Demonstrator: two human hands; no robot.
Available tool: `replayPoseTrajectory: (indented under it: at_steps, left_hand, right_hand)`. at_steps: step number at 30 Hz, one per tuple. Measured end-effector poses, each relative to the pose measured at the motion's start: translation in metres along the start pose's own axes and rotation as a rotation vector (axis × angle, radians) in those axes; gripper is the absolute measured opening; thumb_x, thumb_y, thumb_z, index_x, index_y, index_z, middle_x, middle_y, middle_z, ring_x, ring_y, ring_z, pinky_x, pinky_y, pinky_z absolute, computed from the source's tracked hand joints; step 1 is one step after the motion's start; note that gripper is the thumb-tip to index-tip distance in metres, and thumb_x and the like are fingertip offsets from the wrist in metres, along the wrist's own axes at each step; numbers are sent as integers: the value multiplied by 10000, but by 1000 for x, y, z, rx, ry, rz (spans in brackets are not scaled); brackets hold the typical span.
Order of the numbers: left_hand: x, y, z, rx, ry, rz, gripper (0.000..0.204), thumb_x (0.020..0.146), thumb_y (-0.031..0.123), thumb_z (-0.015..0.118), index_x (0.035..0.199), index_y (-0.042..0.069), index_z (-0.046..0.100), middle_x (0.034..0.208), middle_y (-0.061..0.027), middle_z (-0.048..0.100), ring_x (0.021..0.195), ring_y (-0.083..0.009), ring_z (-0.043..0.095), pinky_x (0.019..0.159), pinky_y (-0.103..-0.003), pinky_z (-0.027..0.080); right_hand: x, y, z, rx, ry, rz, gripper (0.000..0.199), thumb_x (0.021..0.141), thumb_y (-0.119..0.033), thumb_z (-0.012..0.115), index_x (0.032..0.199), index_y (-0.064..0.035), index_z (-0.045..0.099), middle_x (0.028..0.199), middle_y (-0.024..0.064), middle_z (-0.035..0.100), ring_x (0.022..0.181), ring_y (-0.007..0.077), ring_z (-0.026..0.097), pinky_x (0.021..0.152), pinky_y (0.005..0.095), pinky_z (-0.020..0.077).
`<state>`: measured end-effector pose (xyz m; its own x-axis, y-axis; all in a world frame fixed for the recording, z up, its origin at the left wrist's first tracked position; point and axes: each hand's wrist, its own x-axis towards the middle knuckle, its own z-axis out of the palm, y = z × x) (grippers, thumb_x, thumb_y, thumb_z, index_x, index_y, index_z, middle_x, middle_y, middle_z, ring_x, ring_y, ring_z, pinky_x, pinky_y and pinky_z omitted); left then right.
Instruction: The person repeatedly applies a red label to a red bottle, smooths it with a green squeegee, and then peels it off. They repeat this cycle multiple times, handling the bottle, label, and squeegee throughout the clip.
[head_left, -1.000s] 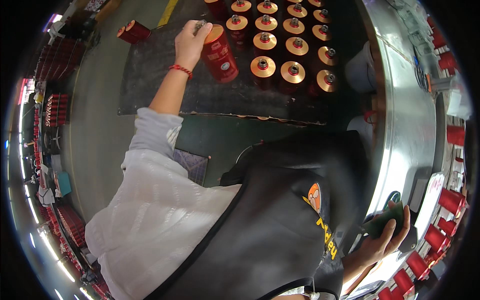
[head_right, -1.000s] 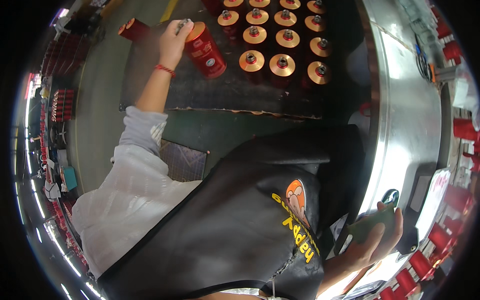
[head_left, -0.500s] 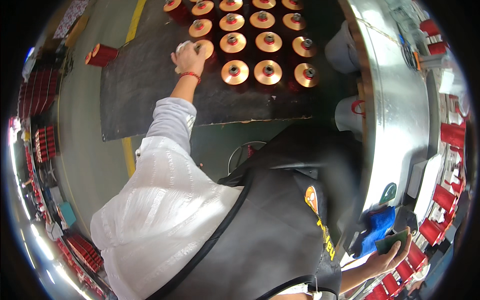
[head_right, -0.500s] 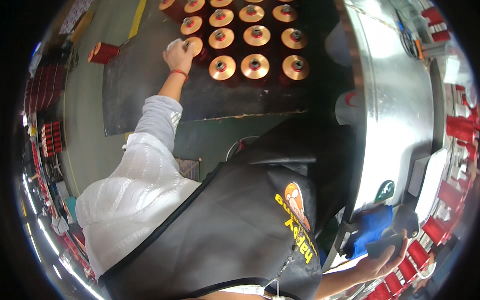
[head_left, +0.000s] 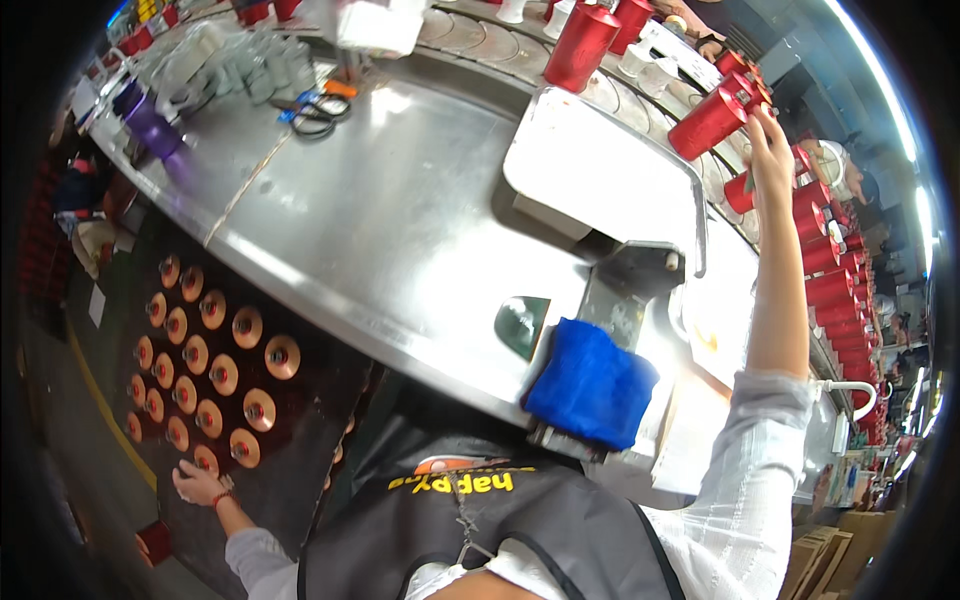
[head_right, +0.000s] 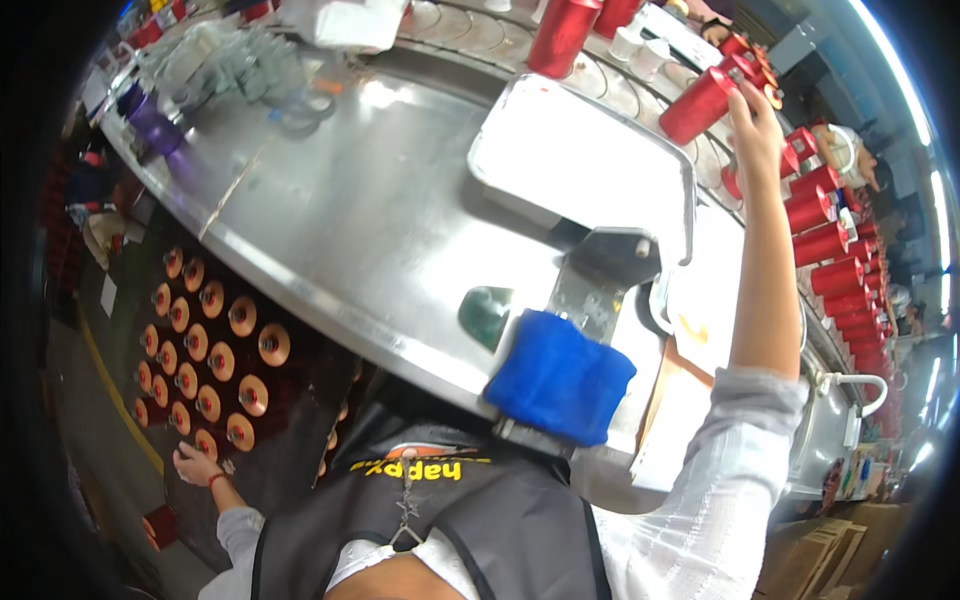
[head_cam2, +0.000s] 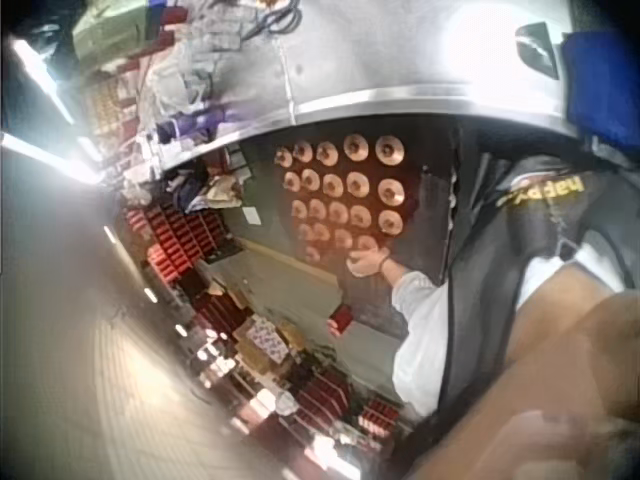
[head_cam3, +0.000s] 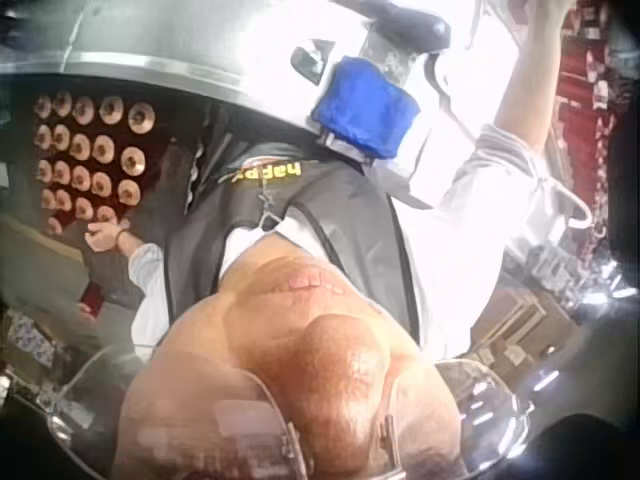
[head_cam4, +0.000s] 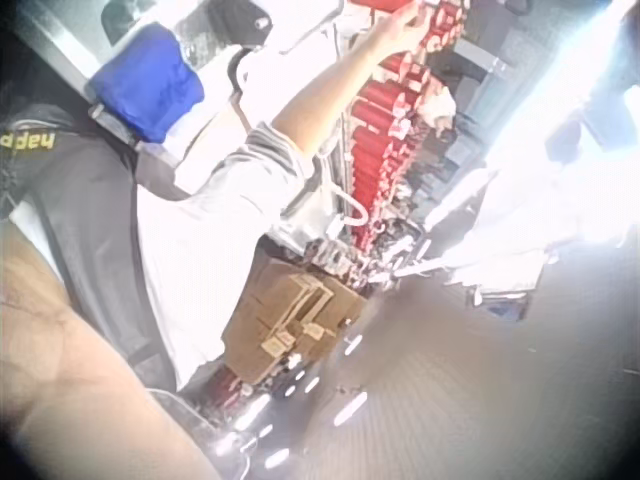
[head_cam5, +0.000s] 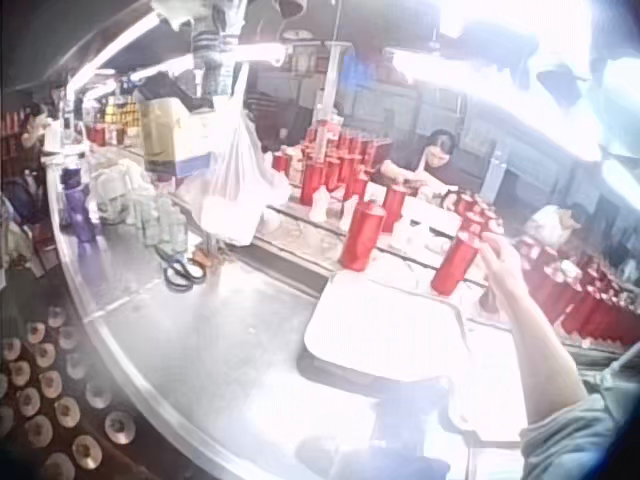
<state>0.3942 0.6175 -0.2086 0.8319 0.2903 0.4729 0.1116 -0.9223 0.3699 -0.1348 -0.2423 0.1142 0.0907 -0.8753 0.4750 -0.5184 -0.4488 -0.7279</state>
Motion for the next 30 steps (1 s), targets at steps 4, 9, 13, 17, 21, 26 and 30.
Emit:
replayPoseTrajectory:
  at_steps: [4,9,13,17,21,26,30]
  left_hand:
    - [-4,118,-43,-325,-33,239,482,1059,354,485,1347,-30,530,1348,-197,561,1241,-348,539,1052,-451,432]
    - [-73,332,-115,-894,-293,586,357,1071,167,449,1369,-29,460,1377,-170,517,1256,-260,520,1059,-387,429]
    - [-146,399,-165,-822,-440,995,272,1008,79,480,1244,-27,564,1248,-179,603,1149,-316,575,1004,-447,450]
    - [-245,478,-163,-824,-1183,1599,410,853,233,702,1234,85,664,1143,-207,667,1200,-388,549,1082,-492,375]
    - [-301,508,-154,-723,-1016,1825,645,855,392,709,1413,130,518,1050,-137,673,1325,-359,422,1128,-518,280]
    - [-279,528,-110,-343,-581,1644,643,910,367,658,1454,82,468,1239,-197,624,1349,-387,408,1141,-576,247]
    - [-237,539,-133,-1061,-946,1422,807,899,477,686,1517,70,363,1474,-217,446,1383,-383,395,1150,-517,301]
  right_hand:
    - [126,34,88,-208,-93,-138,488,906,-374,699,1244,-27,645,1029,128,698,882,230,655,782,333,519]
    - [228,80,163,-386,-159,-236,757,876,-658,617,1211,20,651,1094,225,701,1066,328,659,904,415,483]
    - [196,78,190,-506,-39,-236,660,917,-631,548,1073,-9,703,1108,235,690,1060,382,644,927,441,470]
    - [160,62,143,-497,107,-576,584,954,-553,563,1002,11,705,1050,224,685,1031,380,629,903,451,465]
    - [76,-27,51,-471,296,-938,175,953,-187,643,899,-26,602,941,128,627,818,180,598,713,322,484]
    - [-48,-133,-20,89,-123,-673,265,1025,-273,574,924,-28,598,802,-10,547,732,96,523,660,271,442]
    - [-126,-165,-3,185,-218,-753,252,1001,-260,606,945,-15,588,821,38,580,766,152,568,700,302,475]
